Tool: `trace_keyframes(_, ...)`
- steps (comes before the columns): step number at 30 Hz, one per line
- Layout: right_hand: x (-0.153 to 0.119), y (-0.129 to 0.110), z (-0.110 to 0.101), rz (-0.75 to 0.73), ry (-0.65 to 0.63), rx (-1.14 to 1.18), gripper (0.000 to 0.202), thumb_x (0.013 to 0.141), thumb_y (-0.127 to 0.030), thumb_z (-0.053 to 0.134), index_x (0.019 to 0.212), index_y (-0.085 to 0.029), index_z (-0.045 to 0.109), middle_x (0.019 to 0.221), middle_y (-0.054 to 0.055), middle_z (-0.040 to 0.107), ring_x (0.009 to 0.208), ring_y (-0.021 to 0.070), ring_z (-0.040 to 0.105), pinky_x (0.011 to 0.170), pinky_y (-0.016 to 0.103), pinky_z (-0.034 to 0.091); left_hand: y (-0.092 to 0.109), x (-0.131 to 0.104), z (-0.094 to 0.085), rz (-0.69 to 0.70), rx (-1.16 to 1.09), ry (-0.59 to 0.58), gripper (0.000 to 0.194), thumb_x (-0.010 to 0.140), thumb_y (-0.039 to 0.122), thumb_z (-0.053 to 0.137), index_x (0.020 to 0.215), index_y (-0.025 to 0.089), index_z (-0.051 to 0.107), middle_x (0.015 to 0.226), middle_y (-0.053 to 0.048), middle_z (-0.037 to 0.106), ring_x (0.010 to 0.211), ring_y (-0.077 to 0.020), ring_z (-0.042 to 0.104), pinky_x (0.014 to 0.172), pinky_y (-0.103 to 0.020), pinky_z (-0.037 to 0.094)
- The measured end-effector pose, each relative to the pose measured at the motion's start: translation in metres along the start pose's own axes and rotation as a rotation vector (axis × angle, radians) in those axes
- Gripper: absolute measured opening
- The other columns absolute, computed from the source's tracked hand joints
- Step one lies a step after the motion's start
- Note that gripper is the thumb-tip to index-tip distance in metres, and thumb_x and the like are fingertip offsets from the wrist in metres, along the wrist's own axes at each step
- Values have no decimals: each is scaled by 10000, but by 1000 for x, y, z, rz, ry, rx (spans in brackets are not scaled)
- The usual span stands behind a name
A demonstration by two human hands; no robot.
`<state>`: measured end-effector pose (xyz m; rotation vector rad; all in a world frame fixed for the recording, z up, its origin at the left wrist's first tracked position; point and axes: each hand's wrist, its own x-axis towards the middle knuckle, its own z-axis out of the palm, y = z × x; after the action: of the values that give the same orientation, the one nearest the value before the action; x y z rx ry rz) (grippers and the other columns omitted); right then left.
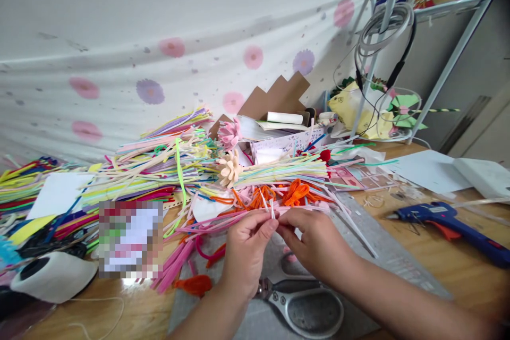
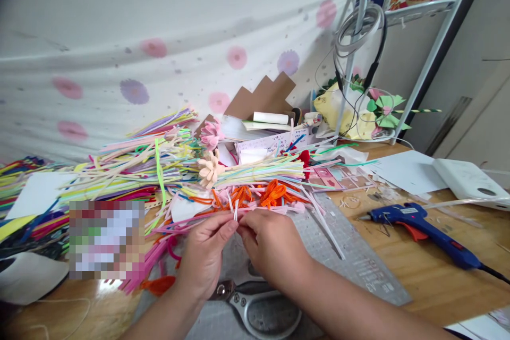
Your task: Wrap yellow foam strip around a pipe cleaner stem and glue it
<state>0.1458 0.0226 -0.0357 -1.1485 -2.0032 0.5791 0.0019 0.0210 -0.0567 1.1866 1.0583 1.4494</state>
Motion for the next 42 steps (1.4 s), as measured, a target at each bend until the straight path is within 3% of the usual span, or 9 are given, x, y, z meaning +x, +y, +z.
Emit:
trace_keyframes(7, 0, -3, 1, -45, -45, -183, 171, 855, -153, 507, 755, -170, 646, 729, 41, 670, 684, 174, 604, 613, 250, 384, 5, -3, 5, -67, -80, 37, 59, 702, 207, 735, 735, 158, 739, 723, -22, 721, 725, -161, 611, 728, -263, 467)
trace_keyframes(17, -1, -8, -5, -37, -87, -24, 117, 823, -170, 559, 766, -174, 662, 746, 27, 687, 691, 164, 611, 642, 255, 419, 7, -1, 3, -43, -51, 12, 90, 746, 232, 696, 741, 143, 711, 694, -30, 686, 696, -168, 601, 710, -295, 474)
trace_keyframes(22, 7, -2, -15, 65, 66, 351, 115, 797, -276, 624, 805, -175, 678, 780, 39, 658, 744, 172, 597, 687, 286, 453, 11, 0, -4, 92, 91, -51, 50, 735, 194, 707, 691, 171, 711, 731, -19, 667, 722, -167, 589, 709, -269, 457)
trace_keyframes(27, 10, -3, -13, 289, -48, 812, 96, 706, -274, 710, 763, -201, 690, 791, 4, 593, 767, 158, 567, 685, 281, 469, 20, -1, -4, 195, 220, -116, 86, 715, 137, 710, 636, 171, 713, 704, -28, 672, 698, -176, 606, 685, -264, 464)
trace_keyframes(34, 7, -14, -12, 501, -30, 1011, 247, 646, -369, 765, 662, -179, 608, 672, -16, 540, 609, 124, 487, 454, 214, 415, 24, -4, -4, 350, 385, -196, 79, 763, 135, 662, 728, 160, 728, 754, -50, 703, 704, -177, 651, 678, -259, 498)
trace_keyframes(39, 9, -17, -12, 518, 72, 1066, 198, 685, -304, 733, 659, -165, 593, 677, -18, 555, 661, 107, 483, 534, 192, 437, 26, -6, -5, 424, 436, -209, 123, 801, 132, 622, 743, 178, 720, 724, -20, 693, 686, -148, 633, 670, -226, 486)
trace_keyframes(42, 9, -18, -10, 541, 49, 1085, 194, 679, -307, 724, 664, -166, 592, 679, -15, 542, 635, 114, 476, 443, 181, 394, 28, -7, -5, 396, 433, -229, 148, 817, 149, 609, 717, 174, 715, 684, -16, 666, 648, -147, 612, 641, -228, 480)
